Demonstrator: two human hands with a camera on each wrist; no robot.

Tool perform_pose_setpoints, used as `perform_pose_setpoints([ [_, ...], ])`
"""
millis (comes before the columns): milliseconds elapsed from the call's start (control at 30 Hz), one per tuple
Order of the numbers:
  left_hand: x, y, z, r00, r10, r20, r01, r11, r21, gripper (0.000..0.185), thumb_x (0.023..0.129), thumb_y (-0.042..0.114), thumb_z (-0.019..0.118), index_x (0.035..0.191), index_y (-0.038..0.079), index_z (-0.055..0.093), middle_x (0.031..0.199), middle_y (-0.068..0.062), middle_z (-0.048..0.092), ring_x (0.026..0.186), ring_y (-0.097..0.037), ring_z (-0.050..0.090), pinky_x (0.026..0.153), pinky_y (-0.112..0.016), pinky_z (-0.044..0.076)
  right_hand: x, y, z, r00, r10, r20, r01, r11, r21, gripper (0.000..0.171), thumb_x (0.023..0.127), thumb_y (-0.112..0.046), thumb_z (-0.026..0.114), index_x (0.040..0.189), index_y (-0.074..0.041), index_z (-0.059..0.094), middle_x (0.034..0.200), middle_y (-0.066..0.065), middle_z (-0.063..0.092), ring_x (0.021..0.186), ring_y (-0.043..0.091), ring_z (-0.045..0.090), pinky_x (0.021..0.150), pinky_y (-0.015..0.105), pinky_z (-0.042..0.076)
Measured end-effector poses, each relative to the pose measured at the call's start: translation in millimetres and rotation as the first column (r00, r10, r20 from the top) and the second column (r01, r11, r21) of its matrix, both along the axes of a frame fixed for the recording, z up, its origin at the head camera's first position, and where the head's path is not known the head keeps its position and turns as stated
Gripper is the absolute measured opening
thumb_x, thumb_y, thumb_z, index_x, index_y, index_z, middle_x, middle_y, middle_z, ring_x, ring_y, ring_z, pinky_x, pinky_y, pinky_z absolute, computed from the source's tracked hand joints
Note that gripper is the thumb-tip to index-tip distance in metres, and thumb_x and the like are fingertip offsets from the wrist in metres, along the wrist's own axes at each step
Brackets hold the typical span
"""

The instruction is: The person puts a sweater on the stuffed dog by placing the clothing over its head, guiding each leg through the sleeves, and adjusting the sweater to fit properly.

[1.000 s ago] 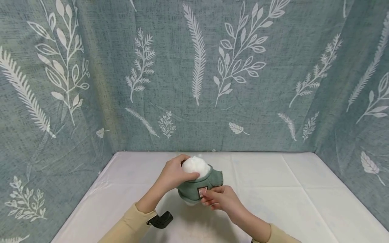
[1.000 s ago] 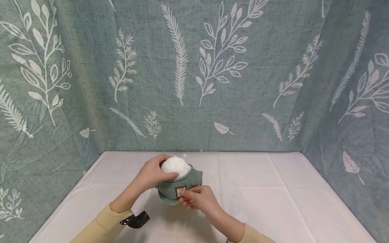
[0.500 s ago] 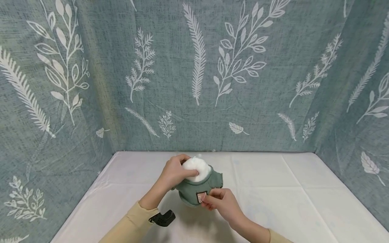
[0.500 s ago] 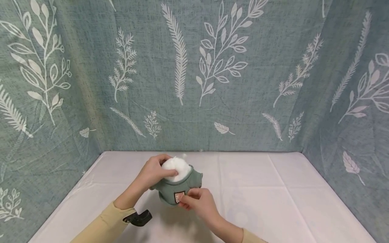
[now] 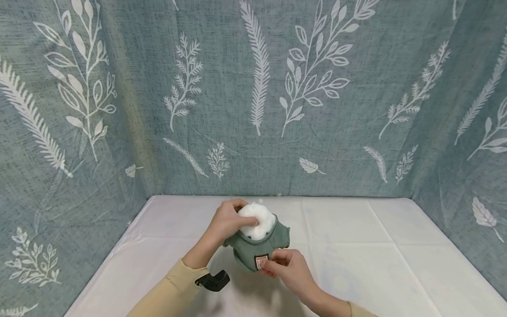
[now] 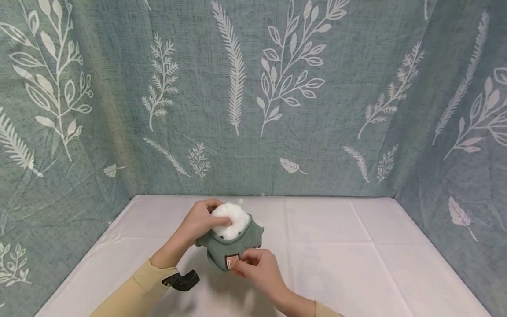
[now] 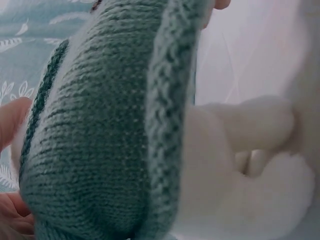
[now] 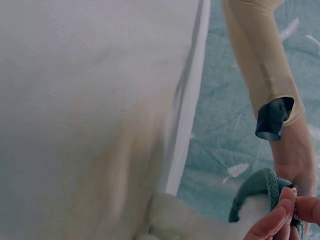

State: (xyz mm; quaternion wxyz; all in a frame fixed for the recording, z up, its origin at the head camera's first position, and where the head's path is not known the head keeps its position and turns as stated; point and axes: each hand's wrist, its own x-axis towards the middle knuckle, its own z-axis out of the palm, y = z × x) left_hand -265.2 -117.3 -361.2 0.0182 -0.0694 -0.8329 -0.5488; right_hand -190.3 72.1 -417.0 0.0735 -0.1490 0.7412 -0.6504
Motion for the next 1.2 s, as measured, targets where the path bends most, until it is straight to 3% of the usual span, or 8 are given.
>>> perform_pose_setpoints([
  [267,0.5,-0.4,0.1,1.000,-0.021,0.021,0.020,0.999,0.048,0.029,0.067,0.013,0.079,0.094,0.008,0.069,0.093,-0.007,0.067,0.078,-0.020,0.060,0.068,-0.034,0.052,2.7,-0.1,-4.5,0.999,0.013,-0.039,-0.013,1.000,0.001,0.023,0.086,-0.015,0.068,0.075,0.006,0.067,0.073,0.019,0.069,0.060,0.005,0.057,0.061,0.023,0.050],
  [667,-0.7,-0.5,-0.8,0.999,-0.016,0.036,0.013,0.997,0.071,0.029,0.066,0.011,0.080,0.093,0.007,0.069,0.092,-0.007,0.067,0.077,-0.019,0.059,0.067,-0.032,0.051,11.4,1.5,-4.1,1.000,0.016,0.022,-0.017,0.999,0.035,0.023,0.085,-0.017,0.069,0.077,0.005,0.070,0.075,0.018,0.070,0.061,0.008,0.058,0.060,0.023,0.049],
  [933,0.2,-0.2,-0.6,0.999,-0.021,0.042,0.017,0.996,0.091,0.028,0.066,0.010,0.079,0.092,0.006,0.069,0.091,-0.007,0.066,0.077,-0.019,0.058,0.065,-0.031,0.050,12.2,2.3,-10.4,0.999,0.030,0.026,-0.031,0.999,0.024,0.025,0.085,-0.016,0.069,0.075,0.006,0.068,0.073,0.024,0.067,0.061,0.009,0.061,0.060,0.022,0.049],
  [1200,-0.8,-0.7,-0.4,0.998,-0.025,0.049,0.021,0.996,0.092,0.027,0.066,0.011,0.080,0.090,0.007,0.069,0.089,-0.006,0.066,0.075,-0.019,0.057,0.064,-0.031,0.049,9.5,2.6,-16.9,0.998,0.031,0.057,-0.034,0.998,0.049,0.025,0.086,-0.016,0.069,0.075,0.006,0.068,0.071,0.018,0.068,0.060,0.010,0.059,0.060,0.023,0.048],
])
